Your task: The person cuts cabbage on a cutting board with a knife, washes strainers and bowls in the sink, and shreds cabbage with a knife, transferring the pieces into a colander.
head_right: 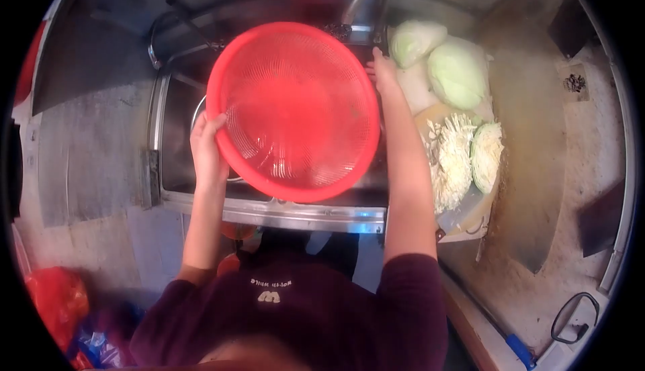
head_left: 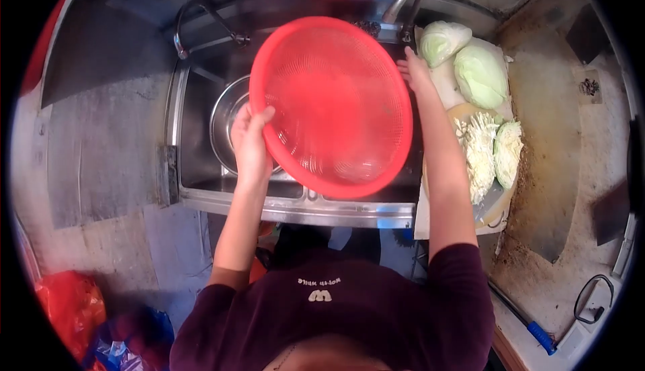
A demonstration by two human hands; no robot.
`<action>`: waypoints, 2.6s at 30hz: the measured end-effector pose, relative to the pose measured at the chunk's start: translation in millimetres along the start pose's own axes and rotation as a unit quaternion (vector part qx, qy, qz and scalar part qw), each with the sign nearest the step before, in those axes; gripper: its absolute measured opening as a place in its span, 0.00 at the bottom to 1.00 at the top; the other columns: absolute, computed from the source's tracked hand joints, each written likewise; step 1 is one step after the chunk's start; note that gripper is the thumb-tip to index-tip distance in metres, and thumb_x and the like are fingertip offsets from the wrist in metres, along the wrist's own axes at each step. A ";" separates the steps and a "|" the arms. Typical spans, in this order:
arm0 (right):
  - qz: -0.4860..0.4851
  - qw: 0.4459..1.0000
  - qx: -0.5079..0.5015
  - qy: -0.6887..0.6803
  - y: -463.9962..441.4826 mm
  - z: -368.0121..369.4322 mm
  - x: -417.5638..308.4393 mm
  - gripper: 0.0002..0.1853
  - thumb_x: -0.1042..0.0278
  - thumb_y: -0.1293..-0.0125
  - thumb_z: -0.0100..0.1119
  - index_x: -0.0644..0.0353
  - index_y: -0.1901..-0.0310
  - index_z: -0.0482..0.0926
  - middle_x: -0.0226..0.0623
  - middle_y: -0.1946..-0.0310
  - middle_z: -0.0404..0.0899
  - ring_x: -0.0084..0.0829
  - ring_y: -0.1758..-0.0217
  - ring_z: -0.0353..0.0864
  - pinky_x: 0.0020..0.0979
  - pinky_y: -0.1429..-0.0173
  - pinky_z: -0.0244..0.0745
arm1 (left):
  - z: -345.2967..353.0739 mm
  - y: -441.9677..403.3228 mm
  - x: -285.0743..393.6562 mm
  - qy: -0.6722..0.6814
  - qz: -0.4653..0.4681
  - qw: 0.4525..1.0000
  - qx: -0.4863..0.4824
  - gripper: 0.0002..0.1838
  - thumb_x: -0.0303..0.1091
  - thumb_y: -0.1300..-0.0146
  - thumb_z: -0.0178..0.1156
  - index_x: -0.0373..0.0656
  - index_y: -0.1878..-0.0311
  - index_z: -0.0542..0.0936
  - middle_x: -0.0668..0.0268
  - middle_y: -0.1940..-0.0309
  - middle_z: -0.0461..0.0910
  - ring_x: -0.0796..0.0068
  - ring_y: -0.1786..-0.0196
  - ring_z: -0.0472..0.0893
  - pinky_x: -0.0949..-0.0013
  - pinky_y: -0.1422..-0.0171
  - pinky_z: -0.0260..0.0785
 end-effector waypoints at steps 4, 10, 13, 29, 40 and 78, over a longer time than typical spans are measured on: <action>0.046 0.989 0.026 -0.138 -61.2 23.9 0.8 0.29 0.50 0.33 0.47 0.69 0.43 0.61 0.55 0.54 0.72 0.44 0.65 0.80 0.39 0.65 0.78 | 0.7 -3.8 -12.2 0.012 -0.022 0.998 -0.062 0.05 0.27 0.39 0.55 0.37 0.61 0.75 0.63 0.64 0.79 0.79 0.64 0.78 0.78 0.57 0.70; -0.049 0.990 0.092 -0.099 -82.1 29.5 3.0 0.17 0.63 0.34 0.49 0.71 0.54 0.67 0.50 0.66 0.75 0.40 0.72 0.80 0.38 0.73 0.80 | 11.1 -12.4 -17.2 -0.031 -0.053 0.993 -0.103 0.07 0.29 0.39 0.56 0.37 0.60 0.75 0.64 0.66 0.79 0.81 0.66 0.77 0.78 0.59 0.69; -0.134 0.934 0.262 0.202 -58.3 37.3 -10.1 0.16 0.67 0.39 0.54 0.72 0.56 0.68 0.56 0.66 0.76 0.44 0.65 0.81 0.40 0.63 0.77 | 22.0 -21.9 -23.0 -0.073 -0.058 0.988 -0.125 0.06 0.30 0.39 0.56 0.38 0.61 0.75 0.66 0.67 0.79 0.82 0.67 0.77 0.80 0.60 0.68; -0.168 0.903 -0.133 0.372 16.2 110.0 63.2 0.15 0.57 0.44 0.58 0.62 0.65 0.77 0.46 0.69 0.80 0.44 0.62 0.80 0.43 0.58 0.75 | 47.9 -44.9 -53.2 -0.066 -0.066 0.984 -0.153 0.03 0.28 0.39 0.54 0.38 0.64 0.75 0.67 0.70 0.79 0.84 0.68 0.76 0.80 0.60 0.67; -0.109 0.936 -0.167 0.288 41.0 125.3 22.2 0.17 0.56 0.45 0.60 0.65 0.65 0.76 0.46 0.67 0.78 0.38 0.62 0.79 0.37 0.55 0.72 | 41.6 -49.2 -30.7 -0.049 -0.042 0.989 -0.133 0.03 0.26 0.39 0.54 0.39 0.67 0.75 0.68 0.70 0.79 0.85 0.69 0.75 0.81 0.60 0.67; -0.185 0.657 -0.170 0.710 119.4 -10.7 55.4 0.10 0.68 0.44 0.49 0.62 0.66 0.80 0.46 0.67 0.80 0.47 0.60 0.80 0.43 0.56 0.75 | 58.8 -56.7 -25.2 -0.200 0.041 0.961 -0.187 0.03 0.28 0.40 0.57 0.40 0.68 0.74 0.71 0.74 0.77 0.88 0.72 0.73 0.82 0.68 0.64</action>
Point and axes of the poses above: each hand's wrist, its own y-axis away from the middle knuckle, its own z-axis out of the palm, x = y × z, the point moved 3 cm from there along -y, towards the middle knuckle
